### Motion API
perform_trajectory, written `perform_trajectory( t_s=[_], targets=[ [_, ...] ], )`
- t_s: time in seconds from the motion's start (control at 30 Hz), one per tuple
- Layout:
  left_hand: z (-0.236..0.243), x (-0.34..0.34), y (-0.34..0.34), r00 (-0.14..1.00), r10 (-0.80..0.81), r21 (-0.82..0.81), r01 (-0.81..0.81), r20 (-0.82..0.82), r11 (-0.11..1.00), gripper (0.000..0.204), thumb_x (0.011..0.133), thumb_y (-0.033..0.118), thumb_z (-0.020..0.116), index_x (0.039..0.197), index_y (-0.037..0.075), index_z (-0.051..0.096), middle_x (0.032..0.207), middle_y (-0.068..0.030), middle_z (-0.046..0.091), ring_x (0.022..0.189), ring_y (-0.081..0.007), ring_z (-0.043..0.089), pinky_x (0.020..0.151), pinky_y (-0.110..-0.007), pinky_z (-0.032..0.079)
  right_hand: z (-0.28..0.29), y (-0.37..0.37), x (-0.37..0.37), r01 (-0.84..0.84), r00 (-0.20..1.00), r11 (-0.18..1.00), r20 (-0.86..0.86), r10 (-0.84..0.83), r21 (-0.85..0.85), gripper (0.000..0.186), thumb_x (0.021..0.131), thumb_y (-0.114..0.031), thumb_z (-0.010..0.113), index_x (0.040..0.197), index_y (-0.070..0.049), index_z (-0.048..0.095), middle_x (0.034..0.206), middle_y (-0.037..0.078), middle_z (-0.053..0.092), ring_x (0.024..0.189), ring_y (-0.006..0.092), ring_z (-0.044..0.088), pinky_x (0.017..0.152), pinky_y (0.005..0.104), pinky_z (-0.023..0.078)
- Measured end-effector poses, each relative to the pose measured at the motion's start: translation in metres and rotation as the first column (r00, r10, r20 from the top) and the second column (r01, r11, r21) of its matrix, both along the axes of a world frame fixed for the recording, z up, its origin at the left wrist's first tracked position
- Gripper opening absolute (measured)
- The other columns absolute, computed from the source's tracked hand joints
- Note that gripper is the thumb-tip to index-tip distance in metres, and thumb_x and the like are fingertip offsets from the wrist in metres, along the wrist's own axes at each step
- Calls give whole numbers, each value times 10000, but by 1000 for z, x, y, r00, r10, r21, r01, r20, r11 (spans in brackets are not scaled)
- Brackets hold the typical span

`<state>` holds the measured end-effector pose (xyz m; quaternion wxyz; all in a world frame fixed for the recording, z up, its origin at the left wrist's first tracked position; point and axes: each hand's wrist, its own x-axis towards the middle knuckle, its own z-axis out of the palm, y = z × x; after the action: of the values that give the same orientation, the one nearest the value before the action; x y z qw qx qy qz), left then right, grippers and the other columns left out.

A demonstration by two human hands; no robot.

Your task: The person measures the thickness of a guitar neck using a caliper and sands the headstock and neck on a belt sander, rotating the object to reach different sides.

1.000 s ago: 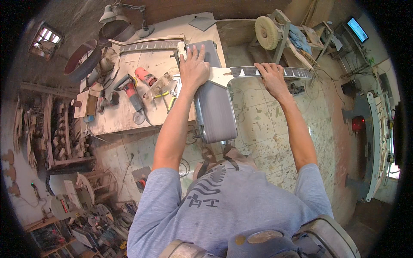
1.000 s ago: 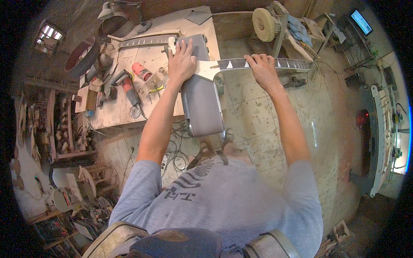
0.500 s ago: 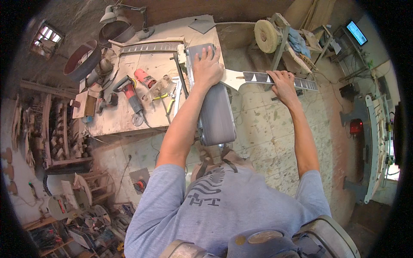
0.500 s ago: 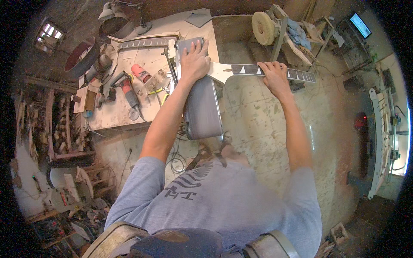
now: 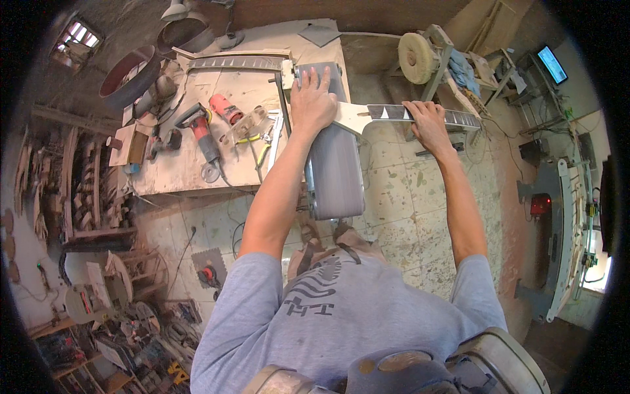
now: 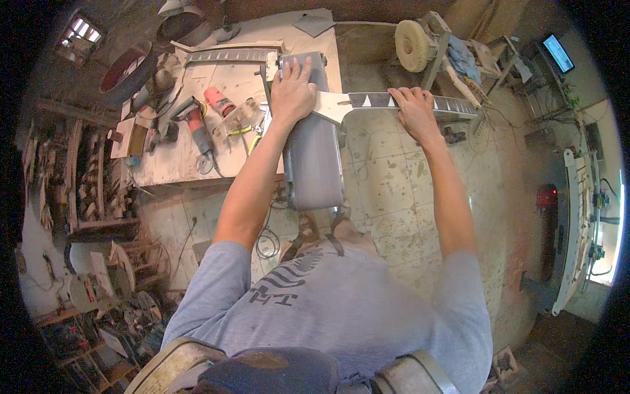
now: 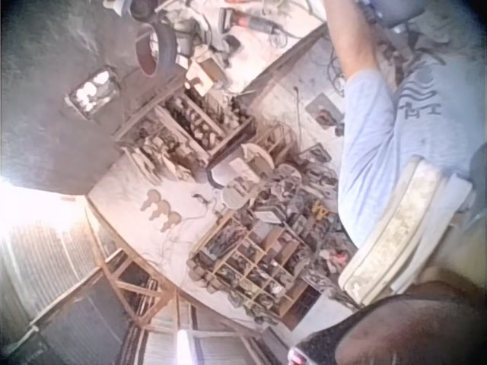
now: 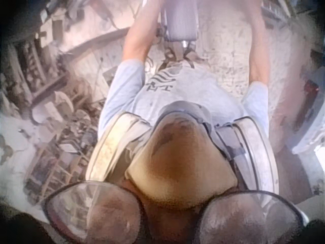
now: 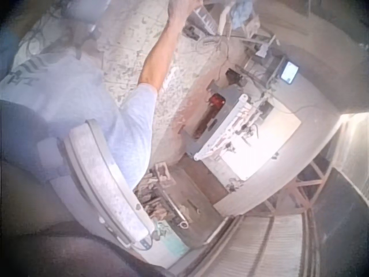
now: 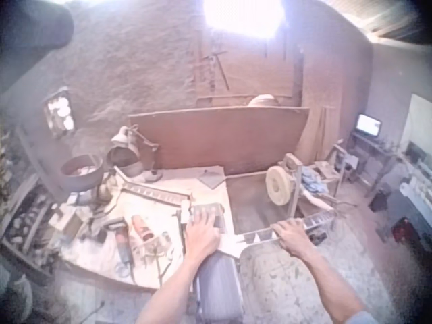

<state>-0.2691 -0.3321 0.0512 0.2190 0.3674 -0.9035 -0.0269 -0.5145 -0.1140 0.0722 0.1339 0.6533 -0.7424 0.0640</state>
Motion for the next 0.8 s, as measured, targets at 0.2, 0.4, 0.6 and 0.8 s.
perform_trajectory(
  t_s=[0.2,0.4,0.6,0.8],
  targets=[
    [0,18,-3,999,43,-21,-44,-32,999,713,934,297,452,1615,102,382,1633,-235,394,1537,-386,338,1253,-562,215,-4,-13,13,-13,1000,999,11,14,-30,609,839,-69,727,1421,-143,562,1337,44,617,1236,278,552,1076,487,377],
    [-1,22,-5,999,38,-20,-38,-19,999,711,937,289,446,1617,93,374,1632,-237,393,1537,-386,338,1254,-569,212,-9,-11,21,4,999,999,35,-2,-42,615,839,-69,710,1430,-134,551,1350,51,603,1226,270,551,1074,489,373],
    [3,21,-10,998,-5,-13,6,66,1000,737,940,262,431,1654,141,292,1662,-209,352,1548,-375,321,1264,-550,207,-16,5,31,33,999,996,7,-33,-86,604,868,-36,640,1457,-121,542,1361,55,599,1221,276,552,1076,493,367],
    [4,10,-11,994,-86,6,86,60,996,730,942,272,443,1646,133,307,1660,-207,355,1543,-382,327,1265,-560,206,-19,20,32,91,996,991,18,-90,-95,562,899,15,582,1447,-107,555,1357,55,603,1224,275,551,1079,493,355]
  ],
)
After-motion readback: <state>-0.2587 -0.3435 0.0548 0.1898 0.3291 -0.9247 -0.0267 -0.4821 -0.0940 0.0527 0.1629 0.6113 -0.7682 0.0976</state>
